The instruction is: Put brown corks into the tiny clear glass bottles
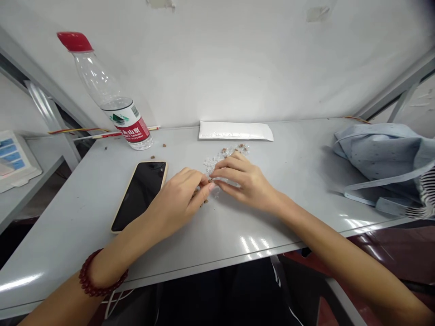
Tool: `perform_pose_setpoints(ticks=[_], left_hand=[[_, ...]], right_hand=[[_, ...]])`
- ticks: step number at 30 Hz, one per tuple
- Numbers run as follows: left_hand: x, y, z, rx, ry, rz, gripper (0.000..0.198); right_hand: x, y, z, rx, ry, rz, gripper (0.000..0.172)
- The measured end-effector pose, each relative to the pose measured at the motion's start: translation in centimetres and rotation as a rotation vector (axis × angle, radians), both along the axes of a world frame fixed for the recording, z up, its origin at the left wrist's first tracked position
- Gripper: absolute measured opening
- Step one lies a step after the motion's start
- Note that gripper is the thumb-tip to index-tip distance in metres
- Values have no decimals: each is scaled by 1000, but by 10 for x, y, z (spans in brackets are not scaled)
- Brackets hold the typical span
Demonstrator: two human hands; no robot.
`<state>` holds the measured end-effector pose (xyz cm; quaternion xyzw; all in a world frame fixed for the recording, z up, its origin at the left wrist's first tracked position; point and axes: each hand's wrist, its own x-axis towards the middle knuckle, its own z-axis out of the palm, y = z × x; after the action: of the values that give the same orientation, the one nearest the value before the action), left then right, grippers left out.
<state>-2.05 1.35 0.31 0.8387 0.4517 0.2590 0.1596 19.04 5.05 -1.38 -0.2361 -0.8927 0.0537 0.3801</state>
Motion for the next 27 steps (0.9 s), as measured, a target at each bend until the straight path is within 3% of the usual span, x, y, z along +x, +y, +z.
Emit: perform_pose_setpoints(ticks=[5, 11, 16, 20, 27], left_hand=[[0, -2, -1, 40, 5, 27, 24], [2, -3, -2, 74, 2, -31, 21], [2, -4, 0, 90, 18, -27, 24], [-1, -2, 6, 83, 32, -10, 26], [-10, 7, 15, -6, 144, 271, 20]], right_hand=[[-1, -5, 0, -25, 1, 30, 16], [0, -6, 2, -39, -54, 62, 17], [6, -1, 3, 26, -215, -14, 22], [17, 7, 4, -42, -288, -99, 21], [30, 21, 1, -176, -382, -223, 22]])
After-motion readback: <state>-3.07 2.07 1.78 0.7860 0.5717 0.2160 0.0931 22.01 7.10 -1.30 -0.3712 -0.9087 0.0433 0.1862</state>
